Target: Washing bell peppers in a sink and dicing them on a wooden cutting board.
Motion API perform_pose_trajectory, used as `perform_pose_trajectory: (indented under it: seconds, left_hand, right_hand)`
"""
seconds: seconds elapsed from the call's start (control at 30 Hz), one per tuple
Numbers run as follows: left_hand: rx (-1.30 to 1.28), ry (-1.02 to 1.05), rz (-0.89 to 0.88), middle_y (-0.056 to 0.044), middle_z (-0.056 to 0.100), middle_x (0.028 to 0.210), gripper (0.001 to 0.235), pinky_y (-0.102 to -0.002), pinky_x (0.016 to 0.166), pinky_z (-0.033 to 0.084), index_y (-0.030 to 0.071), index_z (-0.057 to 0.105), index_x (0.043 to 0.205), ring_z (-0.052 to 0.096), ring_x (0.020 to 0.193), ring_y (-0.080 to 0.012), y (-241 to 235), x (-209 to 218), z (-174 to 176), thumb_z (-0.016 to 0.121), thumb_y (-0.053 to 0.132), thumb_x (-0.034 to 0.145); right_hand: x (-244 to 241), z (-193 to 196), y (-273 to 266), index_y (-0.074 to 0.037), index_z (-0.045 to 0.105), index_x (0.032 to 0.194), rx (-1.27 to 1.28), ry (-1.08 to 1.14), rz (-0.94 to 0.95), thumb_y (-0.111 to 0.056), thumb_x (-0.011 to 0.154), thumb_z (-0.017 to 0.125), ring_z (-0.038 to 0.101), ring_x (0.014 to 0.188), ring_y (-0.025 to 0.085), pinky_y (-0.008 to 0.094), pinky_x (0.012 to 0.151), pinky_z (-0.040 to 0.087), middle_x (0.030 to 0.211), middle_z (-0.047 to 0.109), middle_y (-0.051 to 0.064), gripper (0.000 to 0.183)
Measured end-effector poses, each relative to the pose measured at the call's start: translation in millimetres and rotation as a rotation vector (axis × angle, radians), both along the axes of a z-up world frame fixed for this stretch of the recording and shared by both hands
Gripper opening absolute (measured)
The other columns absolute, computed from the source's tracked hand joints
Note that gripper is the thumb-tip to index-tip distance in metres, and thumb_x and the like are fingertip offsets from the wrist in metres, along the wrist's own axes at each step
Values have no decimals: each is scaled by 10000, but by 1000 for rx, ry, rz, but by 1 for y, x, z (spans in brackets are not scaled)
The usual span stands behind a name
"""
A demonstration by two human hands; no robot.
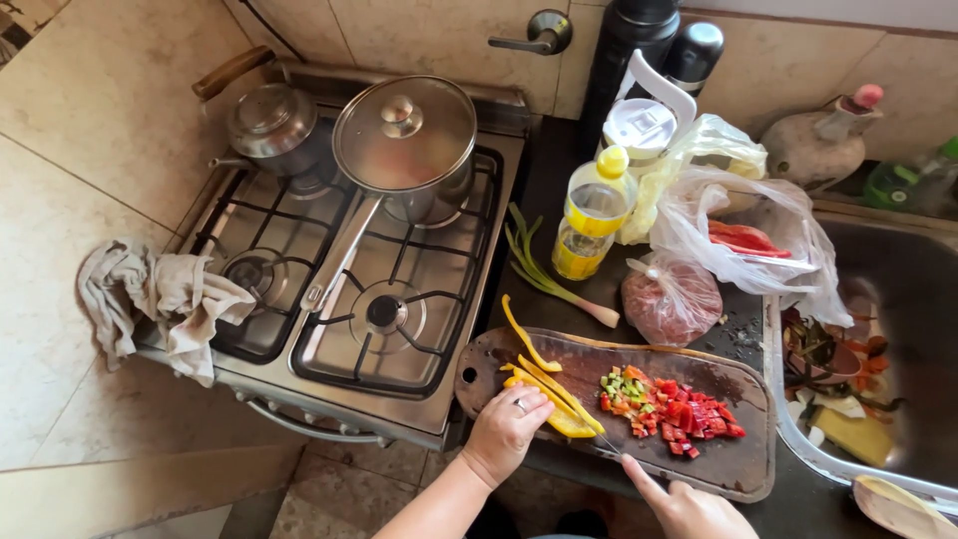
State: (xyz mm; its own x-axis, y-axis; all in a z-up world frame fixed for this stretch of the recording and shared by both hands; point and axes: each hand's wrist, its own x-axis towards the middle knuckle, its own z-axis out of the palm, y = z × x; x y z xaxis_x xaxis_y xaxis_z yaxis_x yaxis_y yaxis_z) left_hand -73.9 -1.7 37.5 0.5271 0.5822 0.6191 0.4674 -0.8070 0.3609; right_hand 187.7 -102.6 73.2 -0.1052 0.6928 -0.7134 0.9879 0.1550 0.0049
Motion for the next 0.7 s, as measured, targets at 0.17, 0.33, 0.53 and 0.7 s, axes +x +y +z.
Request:
perform_pose_trajectory:
  seconds: [0.17,0.33,0.53,0.7]
  left_hand:
    - [2,-27,-4,-131,673,994,217,-410,908,498,7,679,970,635,936,-294,-6,-1,1,602,-93,793]
    - [76,11,77,-85,681,1016,185,-415,915,452,46,686,997,609,983,-279,-6,-1,9,556,12,869]
    - [120,23,138,-67,692,928,130,-372,851,485,66,697,922,631,888,-232,-10,1,20,571,63,888]
    - [136,-35,128,-94,658,844,137,-393,823,501,18,646,830,613,832,-257,-8,1,24,530,15,902]
  right_hand:
    - [15,15,-10,-507,-127,1457,-267,-23,-101,-440,926,422,592,786,176,303,743,447,807,425,6,767]
    - [20,-22,-15,-530,155,1412,432,124,-17,-290,787,491,652,554,122,226,568,566,693,488,-61,750]
    - [-57,-13,41,-282,224,1442,567,287,247,-60,696,531,628,566,326,465,428,520,855,556,123,837]
    - [-80,-4,68,-355,205,1446,453,220,222,-107,797,462,560,534,327,475,457,475,738,497,92,740]
